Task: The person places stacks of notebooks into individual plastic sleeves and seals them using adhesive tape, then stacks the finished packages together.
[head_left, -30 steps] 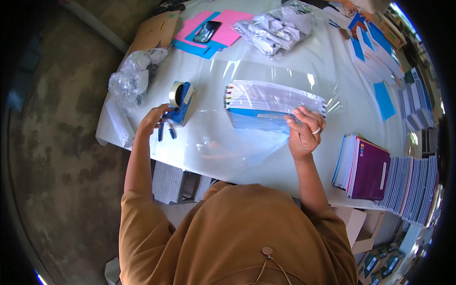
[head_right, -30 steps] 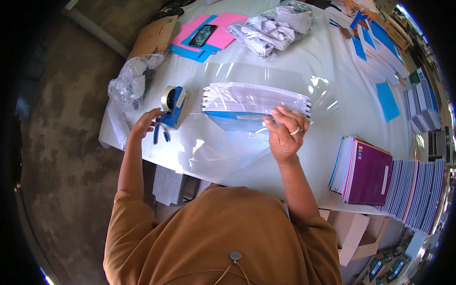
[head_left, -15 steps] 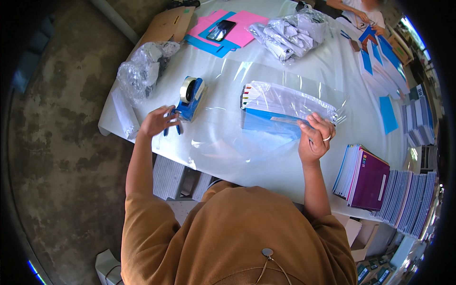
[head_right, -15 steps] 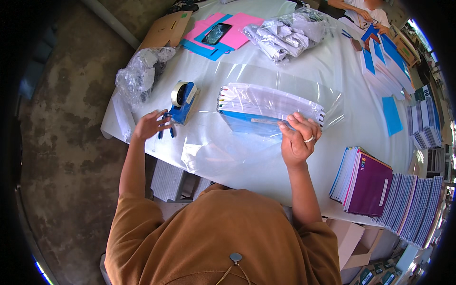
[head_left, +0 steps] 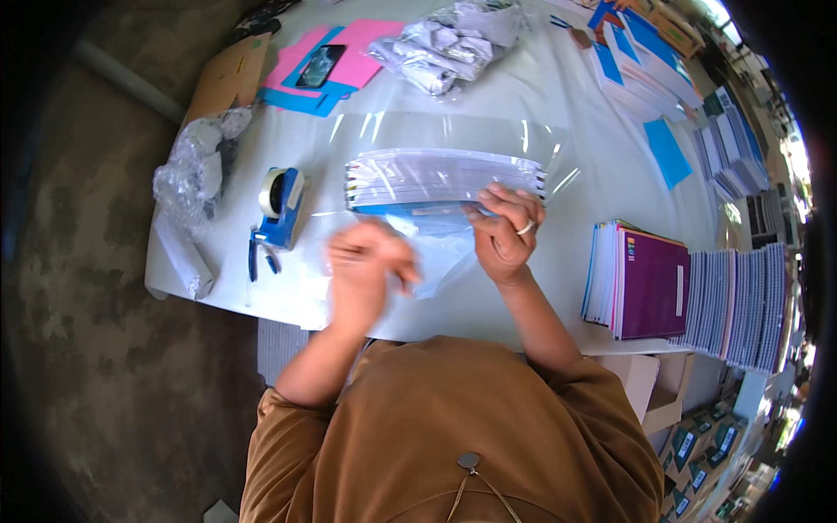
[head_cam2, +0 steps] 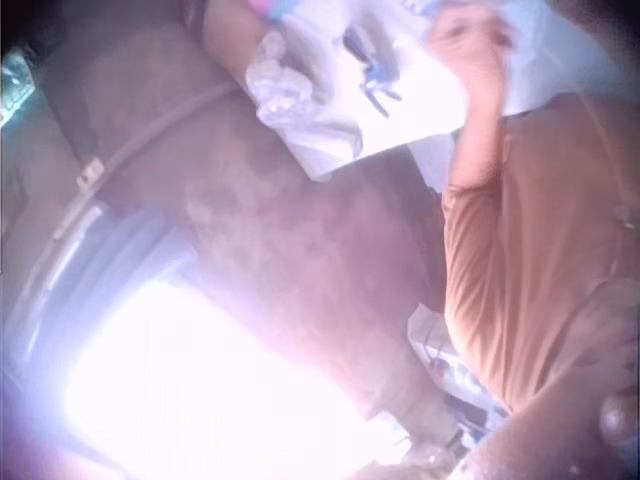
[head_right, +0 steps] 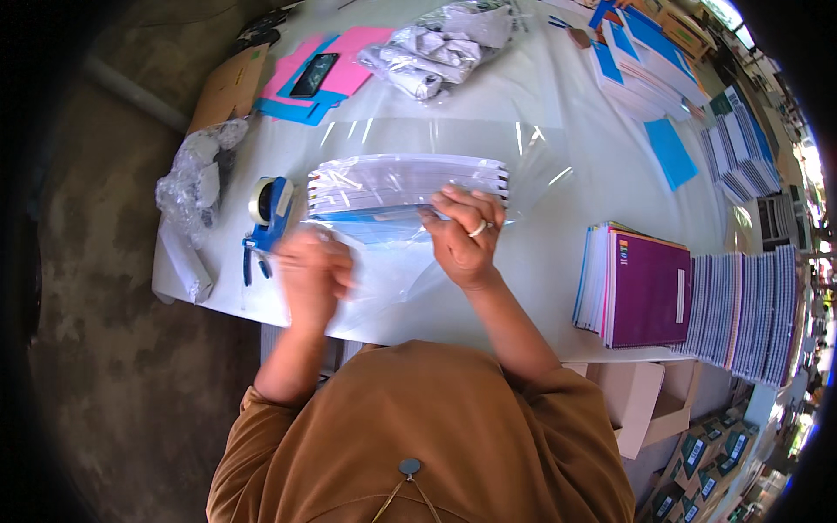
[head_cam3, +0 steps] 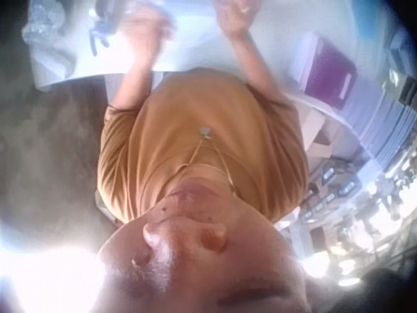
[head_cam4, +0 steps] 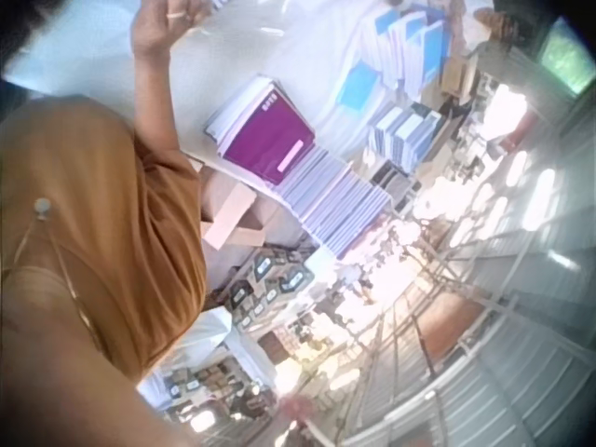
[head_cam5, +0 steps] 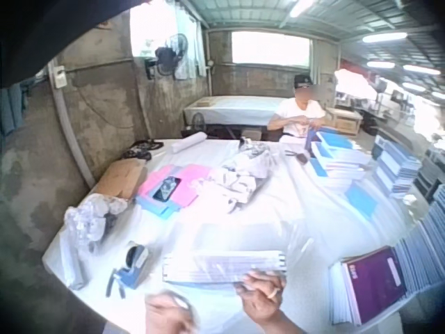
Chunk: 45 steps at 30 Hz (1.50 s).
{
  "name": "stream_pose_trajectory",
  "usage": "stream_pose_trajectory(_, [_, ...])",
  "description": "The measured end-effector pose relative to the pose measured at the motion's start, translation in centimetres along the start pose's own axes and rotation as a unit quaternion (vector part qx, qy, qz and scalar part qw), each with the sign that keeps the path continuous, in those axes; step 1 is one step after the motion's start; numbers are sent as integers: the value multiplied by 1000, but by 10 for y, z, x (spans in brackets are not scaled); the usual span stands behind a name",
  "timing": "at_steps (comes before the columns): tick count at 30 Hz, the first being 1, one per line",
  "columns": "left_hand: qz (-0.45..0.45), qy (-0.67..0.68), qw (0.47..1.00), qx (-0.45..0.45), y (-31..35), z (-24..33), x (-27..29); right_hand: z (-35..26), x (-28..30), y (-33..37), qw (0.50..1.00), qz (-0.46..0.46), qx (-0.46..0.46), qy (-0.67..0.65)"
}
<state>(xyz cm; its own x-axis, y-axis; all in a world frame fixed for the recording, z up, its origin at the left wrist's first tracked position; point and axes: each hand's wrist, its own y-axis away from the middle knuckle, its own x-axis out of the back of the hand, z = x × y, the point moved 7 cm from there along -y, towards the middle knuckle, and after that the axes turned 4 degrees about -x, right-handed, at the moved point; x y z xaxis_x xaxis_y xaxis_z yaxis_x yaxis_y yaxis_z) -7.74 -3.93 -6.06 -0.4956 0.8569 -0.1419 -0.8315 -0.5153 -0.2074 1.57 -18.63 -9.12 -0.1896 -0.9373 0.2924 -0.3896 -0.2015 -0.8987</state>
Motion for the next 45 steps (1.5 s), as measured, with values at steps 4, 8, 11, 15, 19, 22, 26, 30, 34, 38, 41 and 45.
stream_pose_trajectory(4, [78, -20, 976, 201, 20, -85, -26, 0, 4, -1, 1000, 9, 28, -2])
stream_pose_trajectory(8, [128, -24, 970, 205, 17, -107, -12, -17, -2, -28, 976, -191, -68, 74])
stream_pose_trajectory(11, [134, -109, 949, 263, 33, -170, 27, -32, 1, -33, 937, -316, -99, 113])
stream_pose_trajectory(15, [125, 279, 795, 524, 96, -275, 94, -43, 9, -7, 900, -399, -38, 173])
stream_pose_trajectory(19, [-54, 357, 826, 434, 55, -127, 14, -39, 27, -3, 850, -518, -58, 71])
stream_pose_trajectory(22, [-111, 242, 860, 436, 75, -143, 29, 31, 10, 19, 776, -487, -348, -197])
stream_pose_trajectory(26, [-104, 216, 866, 439, 88, -170, 13, 135, 21, 138, 753, -453, -468, 90])
stream_pose_trajectory(30, [-132, 224, 877, 404, 69, -145, -2, 130, 78, 212, 776, -370, -418, 294])
stream_pose_trajectory(34, [-158, 168, 934, 275, 35, -81, -59, 120, 101, 242, 745, -382, -424, 345])
stream_pose_trajectory(38, [-176, 203, 948, 171, 10, 0, -159, 95, 102, 204, 774, -370, -443, 260])
stream_pose_trajectory(41, [-323, 238, 914, 69, -11, 46, -274, 107, 111, 209, 727, -407, -498, 240])
stream_pose_trajectory(45, [-362, 382, 849, 42, 21, 126, -486, 108, 133, 208, 826, -246, -447, 242])
